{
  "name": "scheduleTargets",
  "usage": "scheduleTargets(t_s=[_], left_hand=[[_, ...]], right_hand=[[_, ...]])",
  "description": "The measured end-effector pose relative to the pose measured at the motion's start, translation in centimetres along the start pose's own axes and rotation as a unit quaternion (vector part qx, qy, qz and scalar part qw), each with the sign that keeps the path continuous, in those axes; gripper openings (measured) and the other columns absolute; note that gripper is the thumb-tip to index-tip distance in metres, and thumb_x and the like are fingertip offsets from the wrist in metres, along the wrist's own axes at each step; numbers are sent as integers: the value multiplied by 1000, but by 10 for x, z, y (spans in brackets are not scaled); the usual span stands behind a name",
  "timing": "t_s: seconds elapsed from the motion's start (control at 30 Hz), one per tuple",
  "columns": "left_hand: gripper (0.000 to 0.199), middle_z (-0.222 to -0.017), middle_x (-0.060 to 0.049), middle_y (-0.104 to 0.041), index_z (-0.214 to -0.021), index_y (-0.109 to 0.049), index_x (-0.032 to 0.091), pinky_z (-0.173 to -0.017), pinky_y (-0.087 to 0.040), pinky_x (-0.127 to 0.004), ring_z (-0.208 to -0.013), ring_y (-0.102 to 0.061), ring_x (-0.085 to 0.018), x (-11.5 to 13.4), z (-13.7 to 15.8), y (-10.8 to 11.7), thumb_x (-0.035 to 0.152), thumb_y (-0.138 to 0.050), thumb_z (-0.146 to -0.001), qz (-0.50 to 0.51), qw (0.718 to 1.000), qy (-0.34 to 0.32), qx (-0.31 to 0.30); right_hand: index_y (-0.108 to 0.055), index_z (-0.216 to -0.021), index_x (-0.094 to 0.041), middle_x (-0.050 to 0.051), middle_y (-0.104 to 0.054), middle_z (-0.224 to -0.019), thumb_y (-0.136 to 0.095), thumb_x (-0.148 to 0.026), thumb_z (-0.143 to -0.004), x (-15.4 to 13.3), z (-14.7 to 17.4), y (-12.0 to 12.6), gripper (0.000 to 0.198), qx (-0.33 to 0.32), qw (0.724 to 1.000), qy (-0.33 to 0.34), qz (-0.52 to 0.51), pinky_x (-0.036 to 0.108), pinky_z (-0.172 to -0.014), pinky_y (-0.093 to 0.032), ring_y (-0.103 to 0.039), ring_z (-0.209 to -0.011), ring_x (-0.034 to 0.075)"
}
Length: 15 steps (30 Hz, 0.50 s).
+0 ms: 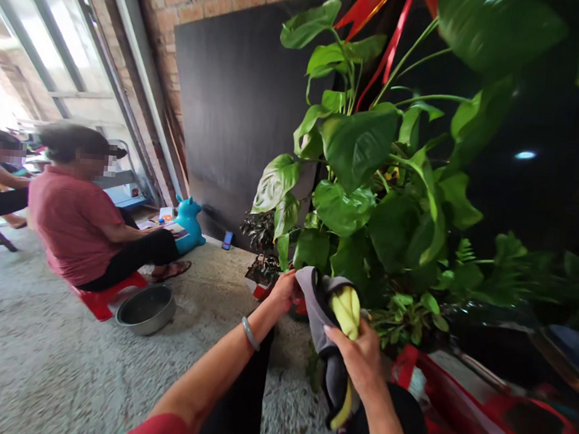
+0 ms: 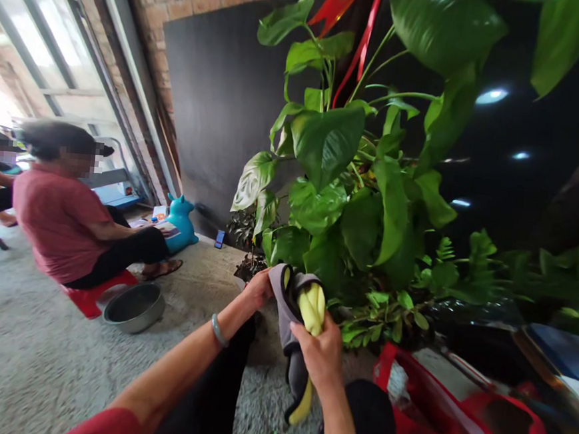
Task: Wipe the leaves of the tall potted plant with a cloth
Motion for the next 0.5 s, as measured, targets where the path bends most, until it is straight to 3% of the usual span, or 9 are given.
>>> scheduleTargets(t_s=[0.07,0.17,0.23,0.3,0.33,0.4,0.5], left_hand=[[19,-70,0,-66,-83,-66,16,-66,-51,-24,-65,-61,-14,14,7,9,11,-70,-65,-35,995,-84,45],[40,-104,-4,-71,-105,-70,20,-87,-51,-25,-98,-66,-17,59,34,9,6,-67,-68,-64,951,-283,104],[47,-126,-6,-67,-114,-70,24,-101,-47,-27,-121,-60,-21,92,58,-5,6,-68,-71,-71,914,-388,92],[50,-136,-5,-62,-118,-70,26,-110,-42,-29,-134,-52,-23,120,77,-25,7,-71,-72,-74,889,-449,49],[50,-138,-5,-62,-119,-69,27,-111,-41,-29,-136,-51,-23,130,81,-36,7,-73,-73,-68,887,-455,25],[50,-135,-5,-64,-120,-68,25,-108,-43,-31,-131,-55,-24,139,72,-56,10,-75,-74,-41,915,-400,-14],[40,-111,-8,-72,-112,-67,18,-96,-50,-34,-105,-66,-21,126,35,-83,12,-76,-74,-2,980,-197,-26]], right_hand=[[-71,-103,-28,5,-78,-99,-69,-46,-77,19,12,10,32,11,990,-68,-123,40,-81,-61,-74,-92,29],[-71,-117,-23,7,-77,-101,-79,-51,-65,49,26,23,60,71,933,-186,-299,44,-88,-59,-73,-99,32],[-67,-128,-21,8,-76,-100,-76,-52,-66,53,31,30,70,97,910,-220,-337,43,-84,-60,-73,-96,31],[-64,-132,-21,8,-76,-101,-77,-49,-67,36,29,41,72,99,915,-203,-335,42,-83,-60,-73,-95,30],[-64,-132,-20,8,-76,-102,-79,-46,-66,21,24,50,72,106,924,-173,-323,41,-84,-60,-72,-95,30],[-69,-124,-20,8,-75,-99,-84,-43,-62,-20,9,73,67,146,943,-98,-283,42,-86,-59,-72,-95,31],[-69,-117,-22,10,-73,-108,-80,-48,-68,-82,-26,106,57,234,954,23,-187,45,-88,-57,-69,-101,34]])
Point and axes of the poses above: each hand's wrist, its own z-axis away from the middle knuckle, its own y-axis out of the back of the hand, x = y × z, the point moved 7 cm from there along -z, towards the middle knuckle
